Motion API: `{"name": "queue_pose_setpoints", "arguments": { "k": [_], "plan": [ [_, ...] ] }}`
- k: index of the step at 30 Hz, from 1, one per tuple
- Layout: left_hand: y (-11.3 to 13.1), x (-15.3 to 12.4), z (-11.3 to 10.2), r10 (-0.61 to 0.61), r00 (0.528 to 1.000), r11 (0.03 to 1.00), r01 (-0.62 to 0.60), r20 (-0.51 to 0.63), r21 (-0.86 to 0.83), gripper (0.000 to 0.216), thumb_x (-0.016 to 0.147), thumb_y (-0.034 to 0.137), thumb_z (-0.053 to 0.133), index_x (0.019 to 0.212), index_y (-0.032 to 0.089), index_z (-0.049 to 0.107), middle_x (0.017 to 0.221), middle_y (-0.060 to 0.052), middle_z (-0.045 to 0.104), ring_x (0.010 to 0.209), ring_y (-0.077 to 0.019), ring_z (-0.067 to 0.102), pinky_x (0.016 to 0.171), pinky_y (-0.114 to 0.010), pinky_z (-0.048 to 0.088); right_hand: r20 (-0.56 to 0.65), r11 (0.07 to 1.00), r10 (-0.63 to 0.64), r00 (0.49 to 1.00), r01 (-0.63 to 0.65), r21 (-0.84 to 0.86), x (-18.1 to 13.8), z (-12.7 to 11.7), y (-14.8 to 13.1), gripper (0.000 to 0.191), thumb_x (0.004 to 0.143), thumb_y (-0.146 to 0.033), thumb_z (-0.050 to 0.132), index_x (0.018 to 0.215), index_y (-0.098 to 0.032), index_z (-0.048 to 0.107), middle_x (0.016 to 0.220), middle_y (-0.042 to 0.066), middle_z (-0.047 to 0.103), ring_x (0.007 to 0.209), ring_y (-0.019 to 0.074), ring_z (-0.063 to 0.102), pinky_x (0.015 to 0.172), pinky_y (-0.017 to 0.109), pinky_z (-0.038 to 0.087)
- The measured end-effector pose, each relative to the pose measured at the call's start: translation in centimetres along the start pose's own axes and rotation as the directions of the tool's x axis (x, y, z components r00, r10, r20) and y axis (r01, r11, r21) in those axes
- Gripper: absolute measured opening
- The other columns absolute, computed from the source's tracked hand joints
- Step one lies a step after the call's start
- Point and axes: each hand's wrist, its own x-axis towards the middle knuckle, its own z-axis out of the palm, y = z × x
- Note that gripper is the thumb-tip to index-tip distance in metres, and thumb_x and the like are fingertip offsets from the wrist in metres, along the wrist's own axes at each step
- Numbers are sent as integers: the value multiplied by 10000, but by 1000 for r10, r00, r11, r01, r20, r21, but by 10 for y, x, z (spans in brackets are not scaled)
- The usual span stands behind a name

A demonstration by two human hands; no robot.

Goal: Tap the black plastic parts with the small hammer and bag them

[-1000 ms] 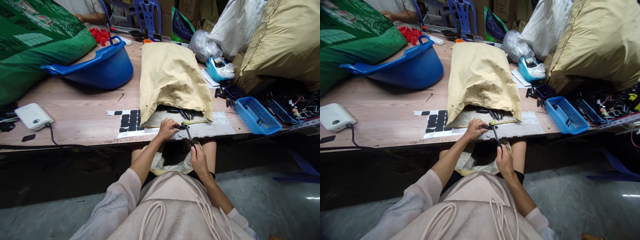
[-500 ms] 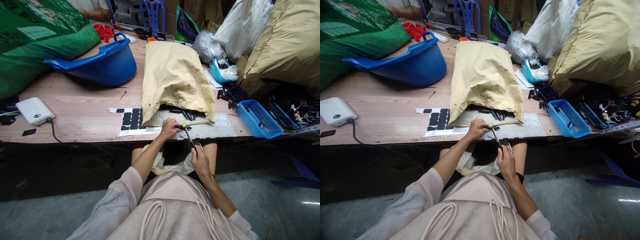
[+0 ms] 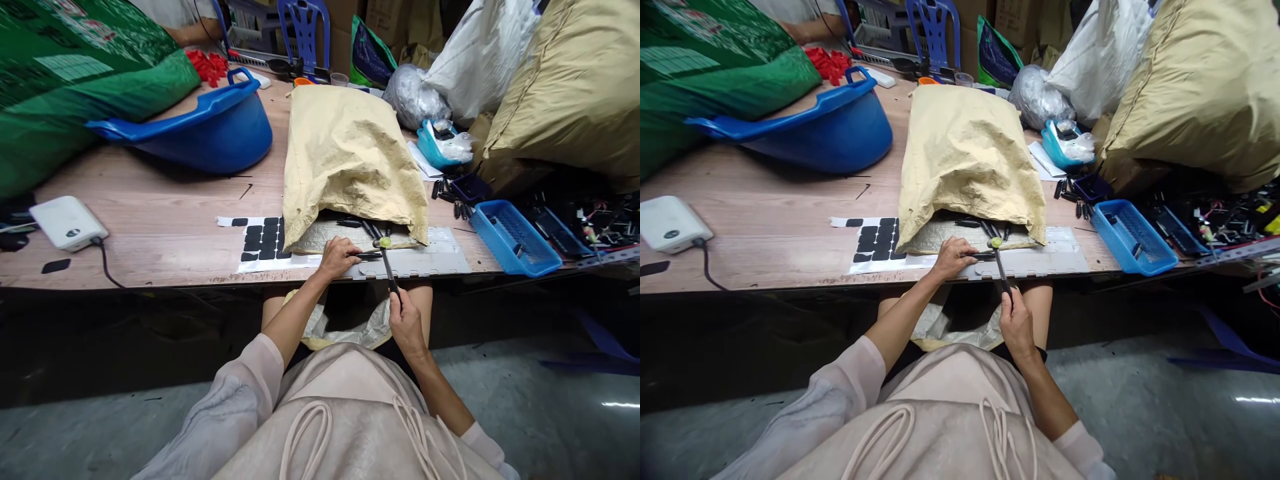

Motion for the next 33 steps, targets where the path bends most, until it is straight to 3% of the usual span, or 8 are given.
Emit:
{"name": "queue_pose_setpoints", "arguments": {
  "k": [3,8,15,23,29,33],
  "plan": [
    [-3,0,1,1,1000,1000,-1,-4,6,193,855,256,770,1022,314,847,949,-28,726,1039,-253,551,994,-428,389,65,970,115,991,-126,208,1,-1,1,457,1014,-555,479,1115,-186,728,756,48,671,653,197,599,599,292,477],
    [-8,1,3,31,999,999,-31,-17,29,192,903,280,725,1046,327,844,946,-33,718,1033,-252,547,982,-424,396,182,826,297,937,-348,444,-7,4,5,490,949,-637,545,1059,-191,716,575,-46,455,477,138,404,439,262,322],
    [-10,0,2,42,999,997,-42,-7,65,203,913,290,725,1077,324,841,952,-38,720,1012,-252,557,980,-430,410,243,700,401,883,-466,541,-13,5,1,509,844,-675,672,1010,-194,682,563,-69,430,413,94,316,368,245,217],
    [-10,-4,0,38,999,995,-38,0,93,226,968,310,648,1103,310,830,958,-46,703,1016,-248,546,969,-418,406,298,568,490,819,-559,604,-15,7,-1,604,739,-760,730,972,-212,626,553,-95,461,350,60,301,318,202,204],
    [-11,-3,-2,23,1000,993,-24,5,118,280,1012,311,550,1106,296,814,934,-42,735,990,-236,566,963,-399,408,419,415,482,769,-622,664,-15,6,-1,654,698,-766,753,999,-205,603,557,-109,479,350,43,300,323,171,223],
    [-9,-4,-3,30,999,993,-27,-25,114,281,1000,285,544,1084,276,811,929,-47,748,982,-234,585,960,-401,414,453,372,457,765,-627,684,-15,8,2,591,759,-733,730,1003,-210,602,555,-109,477,345,44,301,326,168,214]
  ]
}}
